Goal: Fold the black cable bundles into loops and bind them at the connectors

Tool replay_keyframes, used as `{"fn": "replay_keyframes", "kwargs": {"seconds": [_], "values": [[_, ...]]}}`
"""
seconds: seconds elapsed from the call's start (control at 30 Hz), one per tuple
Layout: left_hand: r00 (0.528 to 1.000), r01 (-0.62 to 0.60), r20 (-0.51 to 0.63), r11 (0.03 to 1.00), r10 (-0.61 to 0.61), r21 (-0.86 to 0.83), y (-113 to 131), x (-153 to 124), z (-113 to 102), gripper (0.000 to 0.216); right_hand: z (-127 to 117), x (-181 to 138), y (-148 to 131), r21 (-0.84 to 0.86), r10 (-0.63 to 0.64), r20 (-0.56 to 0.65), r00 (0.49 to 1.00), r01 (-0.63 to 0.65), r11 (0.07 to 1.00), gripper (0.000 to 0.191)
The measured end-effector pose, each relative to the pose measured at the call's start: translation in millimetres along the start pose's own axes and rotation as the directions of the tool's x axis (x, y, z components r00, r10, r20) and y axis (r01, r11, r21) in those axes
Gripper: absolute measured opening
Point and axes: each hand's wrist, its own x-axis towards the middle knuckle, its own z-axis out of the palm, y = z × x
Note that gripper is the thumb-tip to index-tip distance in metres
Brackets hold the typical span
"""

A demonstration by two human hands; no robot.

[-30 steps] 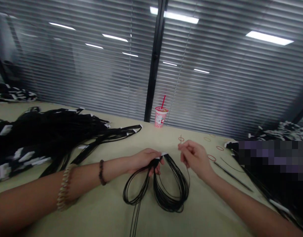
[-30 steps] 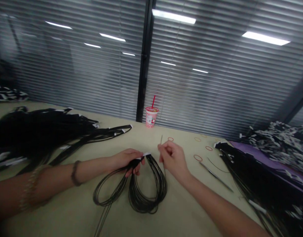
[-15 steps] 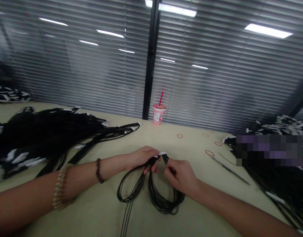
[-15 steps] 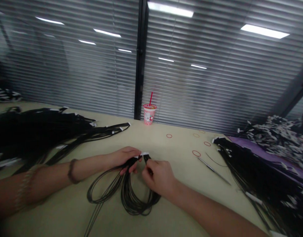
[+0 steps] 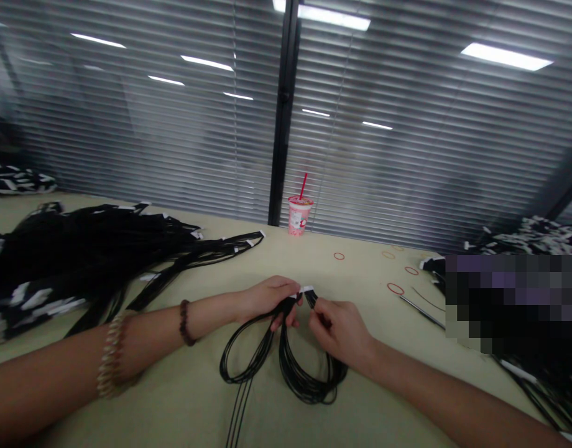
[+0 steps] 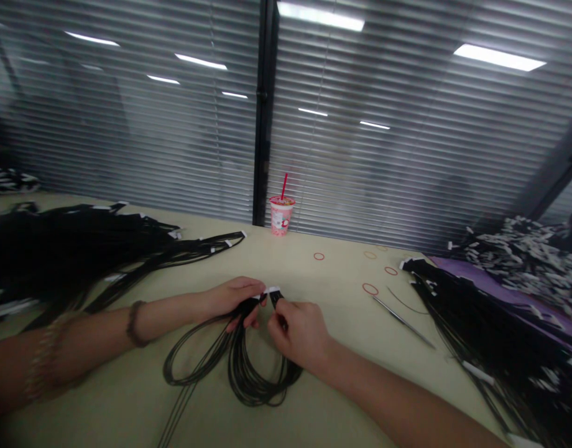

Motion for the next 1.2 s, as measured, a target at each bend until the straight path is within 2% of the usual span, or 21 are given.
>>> {"fn": "replay_keyframes", "kwargs": {"seconds": [0.27,0.6,1.2], "values": [[1.0,-0.009,0.014,1.0,0.009,0.011,-8.6,4.8,-4.8,0.034,3.8,0.8,2.1,0.04,-0.034,-0.107,0.994,0.038,0.998,0.014],[0.999,-0.036,0.017,0.999,0.036,-0.002,-8.0,5.3,-3.6,0.031,8.0,0.0,4.9,0.026,-0.093,-0.165,0.982,0.098,0.995,0.014],[0.999,-0.035,0.006,0.999,0.035,0.014,-9.2,5.4,-4.6,0.032,6.5,2.6,4.0,0.039,-0.155,-0.09,0.984,0.159,0.987,0.018]]}}
